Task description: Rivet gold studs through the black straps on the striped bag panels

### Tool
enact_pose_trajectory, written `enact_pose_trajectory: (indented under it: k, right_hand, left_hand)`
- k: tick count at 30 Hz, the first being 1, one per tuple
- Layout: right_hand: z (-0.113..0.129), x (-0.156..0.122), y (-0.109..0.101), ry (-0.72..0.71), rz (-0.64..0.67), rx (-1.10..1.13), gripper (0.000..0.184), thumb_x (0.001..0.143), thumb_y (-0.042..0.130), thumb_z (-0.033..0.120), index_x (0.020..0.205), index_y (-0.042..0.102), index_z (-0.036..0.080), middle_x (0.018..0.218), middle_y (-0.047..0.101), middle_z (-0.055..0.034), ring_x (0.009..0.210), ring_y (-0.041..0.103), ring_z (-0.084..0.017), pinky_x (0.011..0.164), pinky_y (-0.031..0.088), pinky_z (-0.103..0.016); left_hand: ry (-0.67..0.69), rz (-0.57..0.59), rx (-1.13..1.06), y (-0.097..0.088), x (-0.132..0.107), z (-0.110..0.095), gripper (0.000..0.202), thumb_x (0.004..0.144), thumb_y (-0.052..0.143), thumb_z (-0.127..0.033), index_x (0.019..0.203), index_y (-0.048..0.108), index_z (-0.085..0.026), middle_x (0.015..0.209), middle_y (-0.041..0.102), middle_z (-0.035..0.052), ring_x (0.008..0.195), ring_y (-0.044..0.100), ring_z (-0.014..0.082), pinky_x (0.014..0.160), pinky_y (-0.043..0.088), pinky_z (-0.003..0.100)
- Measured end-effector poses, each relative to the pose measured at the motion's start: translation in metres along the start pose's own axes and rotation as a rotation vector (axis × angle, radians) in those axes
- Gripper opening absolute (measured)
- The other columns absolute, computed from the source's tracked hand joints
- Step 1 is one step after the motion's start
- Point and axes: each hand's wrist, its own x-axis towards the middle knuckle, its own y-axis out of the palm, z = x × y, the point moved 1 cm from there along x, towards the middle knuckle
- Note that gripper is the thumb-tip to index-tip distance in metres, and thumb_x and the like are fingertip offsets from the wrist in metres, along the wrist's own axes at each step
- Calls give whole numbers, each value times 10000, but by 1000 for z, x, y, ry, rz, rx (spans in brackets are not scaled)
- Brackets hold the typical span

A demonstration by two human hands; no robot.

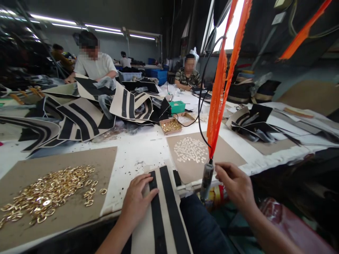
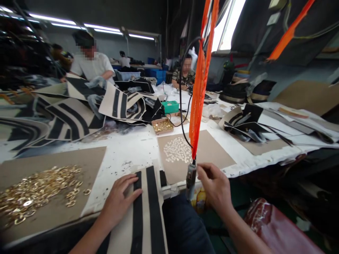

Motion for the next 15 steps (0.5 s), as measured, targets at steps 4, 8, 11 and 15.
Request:
enact_pose_trajectory:
  k: [4, 8, 11, 15]
  right_hand:
    - [-66, 54, 13, 65, 233, -215, 375, 861, 573, 487, 965, 743, 169, 792, 734, -74, 707, 692, -242, 612, 525, -307]
    - [-99, 75, 37, -15, 359, -341, 309, 807, 590, 451, 842, 747, 187, 832, 750, -101, 781, 705, -270, 695, 531, -328]
    - [-106, 80, 42, -54, 416, -403, 314, 837, 581, 443, 897, 760, 193, 896, 761, -113, 855, 711, -283, 780, 530, -344]
    - [-108, 84, 39, -130, 496, -489, 310, 884, 561, 446, 904, 772, 220, 930, 762, -110, 900, 701, -288, 825, 509, -348]
  left_hand:
    - [-7, 11, 8, -2, 0, -2, 315, 819, 771, -354, 1111, 724, -248, 1256, 701, 59, 1207, 627, 304, 1078, 515, 561]
    - [-22, 8, 5, -1, -2, -2, 326, 819, 777, -343, 1125, 713, -252, 1266, 692, 56, 1212, 621, 298, 1081, 509, 556]
    - [-32, 15, -3, 1, -3, -2, 332, 821, 780, -326, 1135, 703, -252, 1269, 685, 56, 1217, 609, 294, 1085, 495, 560]
    - [-59, 29, -11, 1, -3, -4, 345, 808, 801, -300, 1135, 700, -255, 1281, 676, 52, 1234, 592, 287, 1094, 478, 546]
